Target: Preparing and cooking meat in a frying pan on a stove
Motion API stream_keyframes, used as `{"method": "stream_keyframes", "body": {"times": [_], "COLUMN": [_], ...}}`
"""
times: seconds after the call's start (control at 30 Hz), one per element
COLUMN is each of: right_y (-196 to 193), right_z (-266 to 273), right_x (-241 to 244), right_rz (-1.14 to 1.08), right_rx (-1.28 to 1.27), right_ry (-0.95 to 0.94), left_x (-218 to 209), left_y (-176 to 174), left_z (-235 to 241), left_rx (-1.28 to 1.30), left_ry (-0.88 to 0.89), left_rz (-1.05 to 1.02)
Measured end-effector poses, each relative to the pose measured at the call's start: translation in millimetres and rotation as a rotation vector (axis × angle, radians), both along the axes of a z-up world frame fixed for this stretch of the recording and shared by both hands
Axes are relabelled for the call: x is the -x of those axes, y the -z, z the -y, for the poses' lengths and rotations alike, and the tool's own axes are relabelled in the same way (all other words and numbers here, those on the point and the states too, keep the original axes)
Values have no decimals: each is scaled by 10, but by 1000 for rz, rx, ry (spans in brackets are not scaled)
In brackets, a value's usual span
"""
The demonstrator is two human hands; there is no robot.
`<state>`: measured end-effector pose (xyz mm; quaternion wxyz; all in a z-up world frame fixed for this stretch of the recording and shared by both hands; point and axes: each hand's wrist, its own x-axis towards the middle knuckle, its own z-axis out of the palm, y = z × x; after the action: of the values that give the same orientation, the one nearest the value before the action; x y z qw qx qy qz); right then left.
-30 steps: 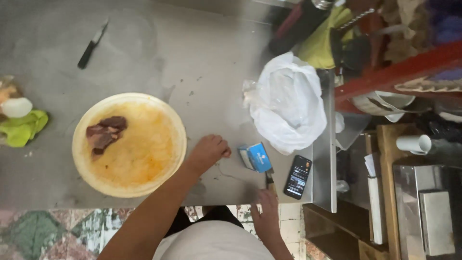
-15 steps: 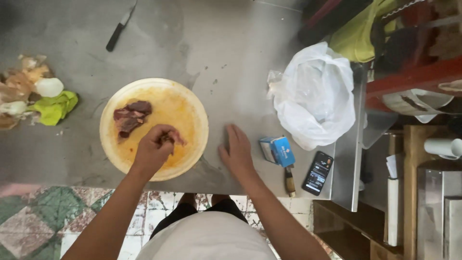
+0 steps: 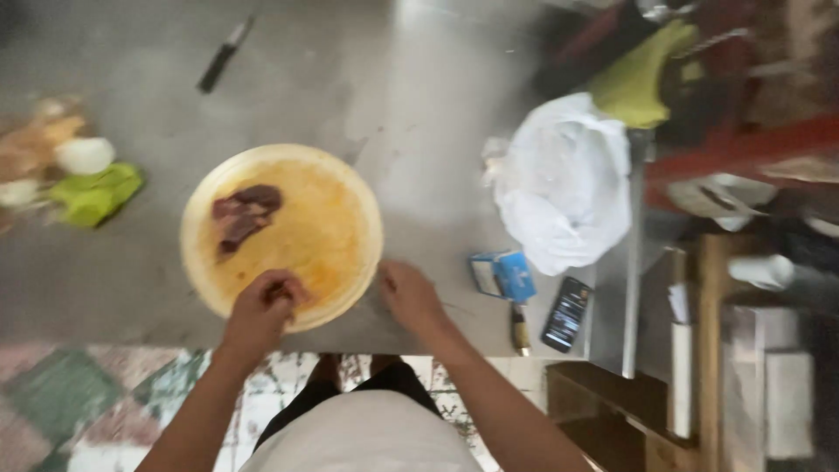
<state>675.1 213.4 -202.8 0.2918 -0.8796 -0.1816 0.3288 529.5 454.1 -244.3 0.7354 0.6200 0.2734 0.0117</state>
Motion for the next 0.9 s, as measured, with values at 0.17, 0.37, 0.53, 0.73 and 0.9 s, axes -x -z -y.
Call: {"method": "stream_keyframes", "body": {"times": [0.17,0.37,0.53,0.73,0.9], "right_y": [-899,-406,381,-205,-1956], "right_z": [835,1864,2221,2827,2162], "right_x": [-388,-2301,-2815,-2780,-1798], "right_rz": [76,547,335,859,705], "right_rx": [-445,10,436,-16,-419], "right_ry": [108,460,324,406,782], "left_x": [45,57,41,19,-271], "left_y": [-468,-891,-997,-793,-961], "left_z": [-97,-122,16,94,230], "left_rx": [-90,-111,-152,-104,-119], "left_ry": [-6,-38,-53,-86,-112], "left_rz": [-71,-222,-293,-242,-240]}}
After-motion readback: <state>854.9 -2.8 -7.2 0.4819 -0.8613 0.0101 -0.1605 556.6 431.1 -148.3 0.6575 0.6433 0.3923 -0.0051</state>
